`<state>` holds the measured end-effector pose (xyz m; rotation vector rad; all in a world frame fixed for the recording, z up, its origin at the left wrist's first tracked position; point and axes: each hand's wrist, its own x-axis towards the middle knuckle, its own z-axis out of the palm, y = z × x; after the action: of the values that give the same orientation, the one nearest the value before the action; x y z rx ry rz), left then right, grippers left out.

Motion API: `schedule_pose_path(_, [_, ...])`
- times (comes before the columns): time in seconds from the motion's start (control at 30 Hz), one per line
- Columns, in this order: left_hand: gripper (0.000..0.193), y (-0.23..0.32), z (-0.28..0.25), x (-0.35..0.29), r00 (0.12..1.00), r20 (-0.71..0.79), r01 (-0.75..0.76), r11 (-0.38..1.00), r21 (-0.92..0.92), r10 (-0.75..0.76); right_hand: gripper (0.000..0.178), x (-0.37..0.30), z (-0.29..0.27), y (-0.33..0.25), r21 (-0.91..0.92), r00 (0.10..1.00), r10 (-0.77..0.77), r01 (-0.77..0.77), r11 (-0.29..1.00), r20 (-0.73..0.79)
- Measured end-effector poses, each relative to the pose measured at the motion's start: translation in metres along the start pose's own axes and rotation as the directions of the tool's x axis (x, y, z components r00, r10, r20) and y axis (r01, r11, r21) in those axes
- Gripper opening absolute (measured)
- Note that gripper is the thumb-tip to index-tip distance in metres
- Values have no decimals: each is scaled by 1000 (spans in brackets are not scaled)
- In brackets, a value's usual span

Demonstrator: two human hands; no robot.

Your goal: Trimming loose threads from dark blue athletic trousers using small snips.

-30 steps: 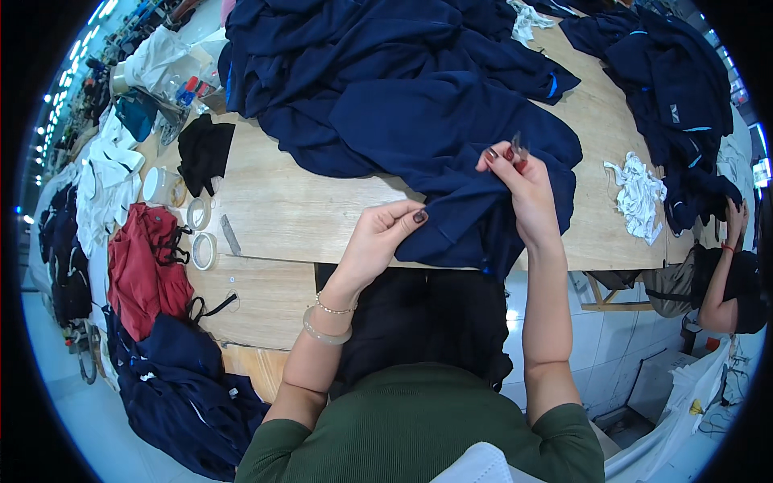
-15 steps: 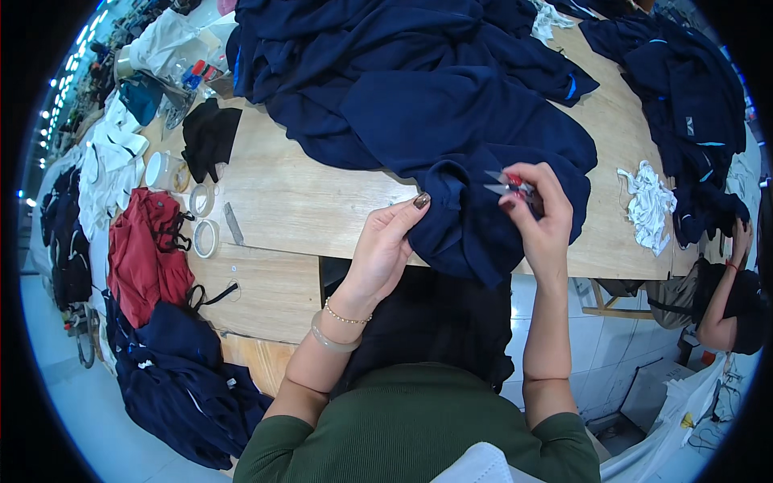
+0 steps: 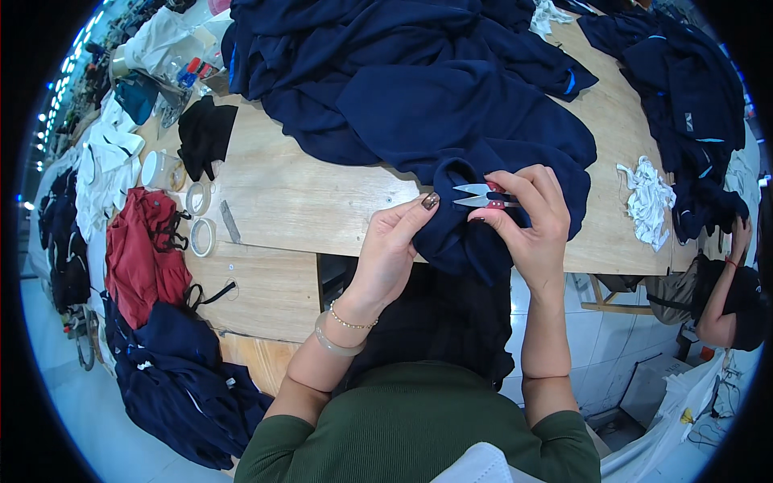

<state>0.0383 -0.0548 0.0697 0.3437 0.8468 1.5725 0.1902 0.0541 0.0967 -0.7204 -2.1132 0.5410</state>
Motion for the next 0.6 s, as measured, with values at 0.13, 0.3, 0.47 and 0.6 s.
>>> schedule_pose_path(0.13, [26, -1, -2, 0, 1000, 12, 6, 1000, 14, -6, 38, 1, 1, -2, -13, 1000, -11, 11, 1000, 2])
schedule_pose_path(0.3, [26, 0, 1, 0, 999, -32, -21, 1000, -14, 20, 38, 1, -1, -6, 182, 996, -25, 9, 983, 85])
schedule_pose_path(0.47, [25, 0, 2, 2, 998, -55, -21, 999, -41, 18, 31, 0, -10, 3, 185, 997, 80, -83, 979, 24])
schedule_pose_path(0.6, [26, 1, 2, 2, 997, -79, -15, 1000, -20, 14, 27, -3, -7, 3, 129, 997, 73, -75, 989, 19])
